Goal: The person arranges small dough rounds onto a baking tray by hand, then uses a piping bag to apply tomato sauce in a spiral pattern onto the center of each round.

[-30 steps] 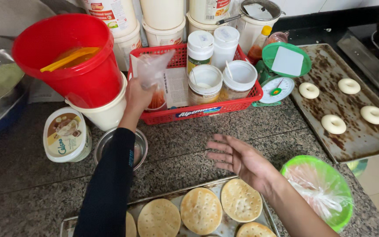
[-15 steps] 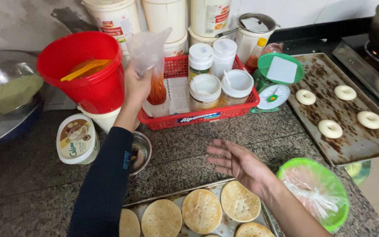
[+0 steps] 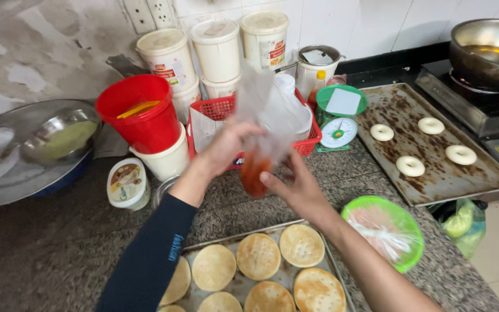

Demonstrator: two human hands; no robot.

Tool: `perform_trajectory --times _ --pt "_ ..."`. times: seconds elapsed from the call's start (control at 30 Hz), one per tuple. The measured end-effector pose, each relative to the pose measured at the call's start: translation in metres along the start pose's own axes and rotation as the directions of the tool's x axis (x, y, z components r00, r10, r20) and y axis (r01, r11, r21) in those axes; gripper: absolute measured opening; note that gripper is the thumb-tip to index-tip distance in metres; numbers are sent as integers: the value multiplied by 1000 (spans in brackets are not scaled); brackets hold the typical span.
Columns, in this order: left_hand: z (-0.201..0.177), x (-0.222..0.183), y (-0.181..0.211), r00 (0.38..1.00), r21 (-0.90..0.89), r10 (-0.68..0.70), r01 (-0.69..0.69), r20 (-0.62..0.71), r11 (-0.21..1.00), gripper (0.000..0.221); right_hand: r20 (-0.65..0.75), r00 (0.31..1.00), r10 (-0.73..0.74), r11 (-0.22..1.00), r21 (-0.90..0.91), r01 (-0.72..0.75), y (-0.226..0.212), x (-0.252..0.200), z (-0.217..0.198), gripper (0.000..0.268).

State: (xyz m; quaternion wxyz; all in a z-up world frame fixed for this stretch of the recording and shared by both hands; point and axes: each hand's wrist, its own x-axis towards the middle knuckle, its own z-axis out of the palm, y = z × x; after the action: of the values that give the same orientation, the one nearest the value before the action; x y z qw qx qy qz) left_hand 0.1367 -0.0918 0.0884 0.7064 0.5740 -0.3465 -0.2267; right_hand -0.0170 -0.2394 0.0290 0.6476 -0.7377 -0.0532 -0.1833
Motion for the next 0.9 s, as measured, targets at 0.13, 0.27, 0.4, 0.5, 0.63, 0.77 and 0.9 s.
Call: perform_trajectory --times 0.13,0.27,0.4,0.5,0.63,0.77,0.9 --pt "80 -37 18 949 486 310 -299 60 821 24 66 994 91 994 59 -95 -23 -14 -16 50" --pt "149 -83 54 870 912 491 -167 -43 375 32 -40 996 -83 980 179 89 -42 -57 -28 53" --pt "197 -109 73 980 925 118 105 -158 364 31 -94 967 237 967 114 -226 -47 -88 -41 35" --pt "195 -121 72 987 746 56 -150 150 648 42 39 988 152 961 225 -157 -53 -93 -65 28" --pt "197 -149 12 965 431 245 -182 -95 884 57 60 969 242 883 401 -245 -64 -95 -95 21" --pt "211 -151 -69 964 80 113 -96 -242 992 49 99 984 150 971 170 -165 -60 -106 -93 29" --pt "247 -139 -99 942 -136 186 -231 -280 963 41 224 819 -529 539 -656 528 -51 -107 -96 20"
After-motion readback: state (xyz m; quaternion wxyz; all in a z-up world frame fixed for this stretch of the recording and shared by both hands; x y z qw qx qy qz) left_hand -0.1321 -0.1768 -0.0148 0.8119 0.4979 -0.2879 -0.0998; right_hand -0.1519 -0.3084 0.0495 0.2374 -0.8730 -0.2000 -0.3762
